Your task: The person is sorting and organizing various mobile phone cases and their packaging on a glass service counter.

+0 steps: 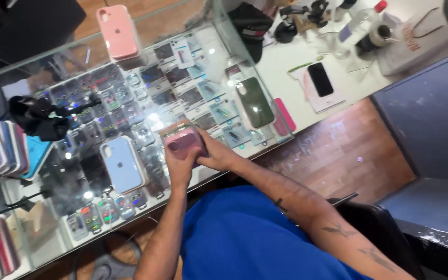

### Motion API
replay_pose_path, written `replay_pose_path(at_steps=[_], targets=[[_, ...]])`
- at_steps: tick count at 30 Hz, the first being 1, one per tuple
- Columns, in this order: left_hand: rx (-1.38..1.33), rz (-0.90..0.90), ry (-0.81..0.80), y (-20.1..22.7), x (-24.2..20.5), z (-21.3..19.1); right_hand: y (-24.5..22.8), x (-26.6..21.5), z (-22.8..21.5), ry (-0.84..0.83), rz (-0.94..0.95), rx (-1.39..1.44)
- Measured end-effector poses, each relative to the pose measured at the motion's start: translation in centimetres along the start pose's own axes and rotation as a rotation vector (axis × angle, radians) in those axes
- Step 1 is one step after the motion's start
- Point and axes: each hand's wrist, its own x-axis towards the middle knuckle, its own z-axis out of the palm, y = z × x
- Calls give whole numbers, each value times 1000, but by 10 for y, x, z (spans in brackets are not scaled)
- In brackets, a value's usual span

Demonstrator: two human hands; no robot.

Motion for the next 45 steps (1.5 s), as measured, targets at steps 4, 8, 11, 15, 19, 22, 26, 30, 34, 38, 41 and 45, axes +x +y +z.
replay_pose_path(at_steps=[4, 8, 11, 15, 19, 22, 26, 30, 34, 38, 41, 45], targets=[[72, -140, -45, 29, -1, 6, 0, 2, -13, -42, 10, 13], [119, -217, -48, 57, -3, 0, -77, -11, -35, -38, 68, 204], [100, -65, 62, 47, -18, -16, -53, 2, -44, -75, 178, 200], [252, 119, 203, 77, -24, -47, 14, 34, -47, -55, 3, 254], [276, 43, 406, 81, -33, -81, -3, 29, -59, -32, 59, 26], [418, 29, 563, 82, -40, -96, 19, 34, -58, 1, 75, -162], [500, -169, 490, 93, -26, -112, 8, 45, -60, 151, 117, -242], [525, -331, 368, 72, -21, -115, -14, 19, -59, 295, -19, -218], [542, -416, 304, 85, -24, -105, 4, 12, -56, 342, -82, -150], [525, -325, 347, 86, -11, -98, 3, 16, -47, 350, -286, -129], [559, -324, 328, 83, -8, -88, 1, 5, -35, 334, -297, -79], [567, -333, 286, 74, 1, -69, 12, 1, -26, 312, -343, -54]])
